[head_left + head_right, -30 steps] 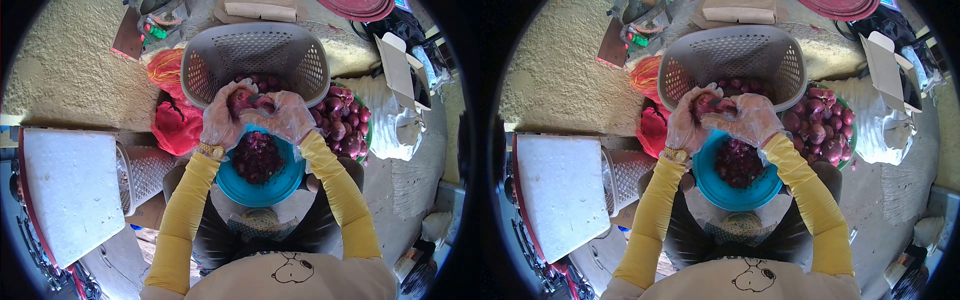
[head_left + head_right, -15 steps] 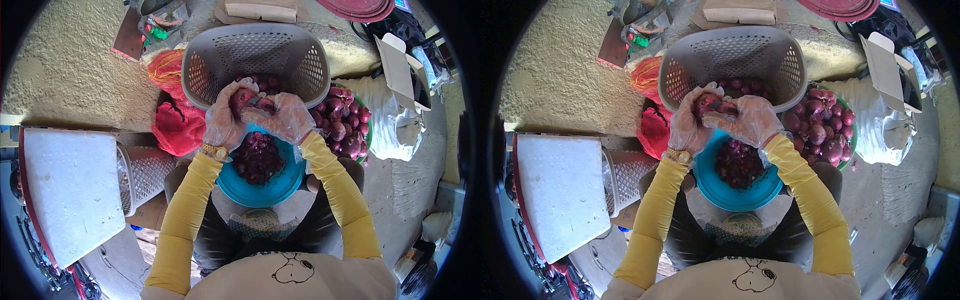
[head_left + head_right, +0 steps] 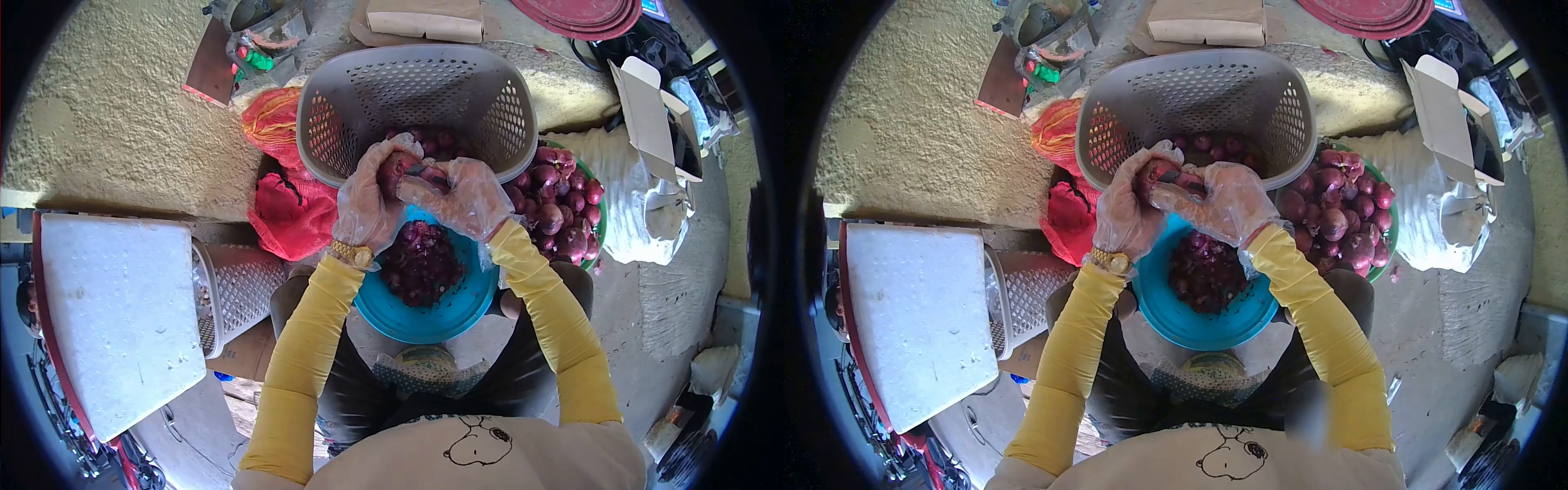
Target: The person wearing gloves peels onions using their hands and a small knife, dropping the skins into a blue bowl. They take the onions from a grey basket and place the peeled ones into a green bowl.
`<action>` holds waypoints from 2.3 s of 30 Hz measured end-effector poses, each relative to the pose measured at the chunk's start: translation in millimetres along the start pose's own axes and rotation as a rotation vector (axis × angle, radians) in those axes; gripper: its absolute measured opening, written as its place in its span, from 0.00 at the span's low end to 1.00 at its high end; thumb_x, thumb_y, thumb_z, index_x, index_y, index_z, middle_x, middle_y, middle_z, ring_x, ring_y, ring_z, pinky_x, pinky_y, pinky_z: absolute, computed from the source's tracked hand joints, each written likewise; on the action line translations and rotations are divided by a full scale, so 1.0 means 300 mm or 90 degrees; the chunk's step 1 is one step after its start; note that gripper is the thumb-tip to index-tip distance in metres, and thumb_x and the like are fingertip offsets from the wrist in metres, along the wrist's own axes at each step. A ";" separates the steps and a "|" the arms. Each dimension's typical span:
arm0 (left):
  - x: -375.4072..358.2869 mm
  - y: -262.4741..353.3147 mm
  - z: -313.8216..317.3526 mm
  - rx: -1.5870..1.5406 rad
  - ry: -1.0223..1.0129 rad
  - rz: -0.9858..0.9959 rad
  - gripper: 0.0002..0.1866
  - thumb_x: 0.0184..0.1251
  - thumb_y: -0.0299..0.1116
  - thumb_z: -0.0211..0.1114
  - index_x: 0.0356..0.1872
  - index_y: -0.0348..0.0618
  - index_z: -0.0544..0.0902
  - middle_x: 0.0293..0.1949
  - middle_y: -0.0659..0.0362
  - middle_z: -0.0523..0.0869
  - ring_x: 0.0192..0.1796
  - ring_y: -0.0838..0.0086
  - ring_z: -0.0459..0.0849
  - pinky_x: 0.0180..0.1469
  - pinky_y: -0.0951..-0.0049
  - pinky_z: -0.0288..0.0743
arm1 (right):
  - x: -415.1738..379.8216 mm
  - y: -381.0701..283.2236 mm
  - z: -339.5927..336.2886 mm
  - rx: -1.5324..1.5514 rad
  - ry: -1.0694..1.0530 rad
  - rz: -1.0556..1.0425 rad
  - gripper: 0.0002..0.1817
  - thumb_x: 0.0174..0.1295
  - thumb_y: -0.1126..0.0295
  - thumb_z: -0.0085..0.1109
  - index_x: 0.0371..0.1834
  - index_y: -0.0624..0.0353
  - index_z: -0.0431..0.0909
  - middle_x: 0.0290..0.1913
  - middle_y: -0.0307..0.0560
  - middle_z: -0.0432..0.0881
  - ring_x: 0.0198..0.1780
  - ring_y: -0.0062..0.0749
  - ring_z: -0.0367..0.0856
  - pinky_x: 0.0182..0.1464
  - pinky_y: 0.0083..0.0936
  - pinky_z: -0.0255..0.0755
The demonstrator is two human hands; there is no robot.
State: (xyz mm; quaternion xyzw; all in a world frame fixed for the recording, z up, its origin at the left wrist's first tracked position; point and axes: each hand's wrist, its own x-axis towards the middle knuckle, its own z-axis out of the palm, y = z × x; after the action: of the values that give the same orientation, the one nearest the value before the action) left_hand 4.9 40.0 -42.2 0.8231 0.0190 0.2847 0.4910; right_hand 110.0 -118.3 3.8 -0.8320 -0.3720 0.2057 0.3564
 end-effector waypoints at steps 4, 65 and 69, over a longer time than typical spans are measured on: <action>0.005 0.020 0.001 -0.038 0.006 0.008 0.24 0.71 0.18 0.65 0.66 0.40 0.72 0.60 0.53 0.86 0.64 0.67 0.84 0.71 0.65 0.75 | -0.003 -0.006 -0.009 0.025 0.003 0.003 0.42 0.56 0.26 0.65 0.49 0.58 0.90 0.34 0.64 0.87 0.41 0.58 0.88 0.47 0.45 0.79; 0.059 0.060 -0.033 -0.726 -0.012 -0.493 0.21 0.84 0.50 0.57 0.51 0.39 0.81 0.43 0.59 0.82 0.44 0.76 0.82 0.47 0.72 0.82 | -0.014 0.038 0.011 -0.184 0.074 -0.183 0.33 0.60 0.33 0.67 0.45 0.55 0.91 0.29 0.59 0.86 0.37 0.57 0.87 0.43 0.46 0.78; 0.052 0.062 -0.044 -0.752 -0.015 -0.530 0.23 0.83 0.50 0.57 0.52 0.36 0.80 0.45 0.56 0.83 0.47 0.68 0.84 0.51 0.62 0.84 | -0.017 0.010 -0.004 -0.301 -0.011 -0.208 0.34 0.61 0.28 0.61 0.43 0.49 0.91 0.29 0.55 0.86 0.35 0.55 0.87 0.40 0.46 0.79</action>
State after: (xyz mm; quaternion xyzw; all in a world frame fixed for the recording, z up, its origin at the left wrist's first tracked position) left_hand 6.9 45.8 -15.3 0.3475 0.1687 0.0274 0.9220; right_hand 108.8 -124.3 2.6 -0.8194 -0.5417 0.0605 0.1774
